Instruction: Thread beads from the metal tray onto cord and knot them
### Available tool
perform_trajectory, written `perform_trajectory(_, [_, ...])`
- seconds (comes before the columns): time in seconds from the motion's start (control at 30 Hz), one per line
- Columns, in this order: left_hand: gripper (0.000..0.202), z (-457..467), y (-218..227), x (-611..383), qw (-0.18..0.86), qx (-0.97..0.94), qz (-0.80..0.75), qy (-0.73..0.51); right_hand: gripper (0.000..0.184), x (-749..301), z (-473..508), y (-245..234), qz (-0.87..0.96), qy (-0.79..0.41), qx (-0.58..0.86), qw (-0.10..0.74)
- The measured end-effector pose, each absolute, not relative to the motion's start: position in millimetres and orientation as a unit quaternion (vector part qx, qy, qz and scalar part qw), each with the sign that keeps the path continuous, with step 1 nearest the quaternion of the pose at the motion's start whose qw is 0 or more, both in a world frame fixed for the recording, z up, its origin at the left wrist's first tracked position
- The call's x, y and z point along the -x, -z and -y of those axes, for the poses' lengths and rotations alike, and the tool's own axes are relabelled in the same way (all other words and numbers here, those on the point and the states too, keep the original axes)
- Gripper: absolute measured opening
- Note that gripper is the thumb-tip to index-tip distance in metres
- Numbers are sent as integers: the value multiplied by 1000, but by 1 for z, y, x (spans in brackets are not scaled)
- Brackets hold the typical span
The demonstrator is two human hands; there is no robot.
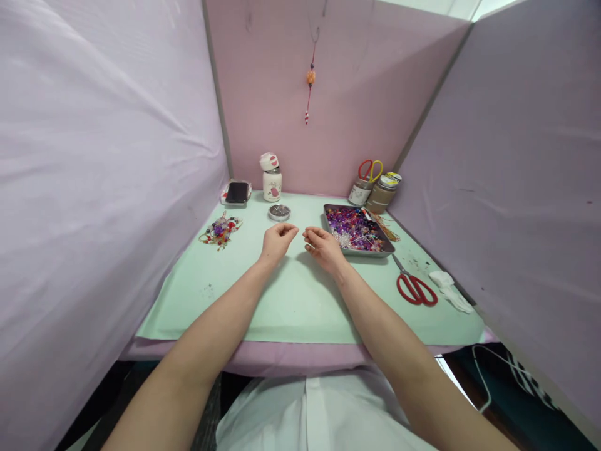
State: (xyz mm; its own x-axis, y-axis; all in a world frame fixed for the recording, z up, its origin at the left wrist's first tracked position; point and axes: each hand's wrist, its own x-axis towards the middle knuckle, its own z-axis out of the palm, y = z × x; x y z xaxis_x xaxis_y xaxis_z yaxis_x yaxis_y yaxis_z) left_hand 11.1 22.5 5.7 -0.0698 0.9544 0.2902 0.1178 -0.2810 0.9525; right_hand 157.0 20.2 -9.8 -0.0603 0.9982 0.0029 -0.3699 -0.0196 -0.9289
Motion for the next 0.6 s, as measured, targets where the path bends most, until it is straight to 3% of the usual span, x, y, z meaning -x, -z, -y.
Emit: perform_trajectory(0.6, [20,-21,-4,-13,326,-608,-471,-549,30,-154,-19,10,387,-632,365,564])
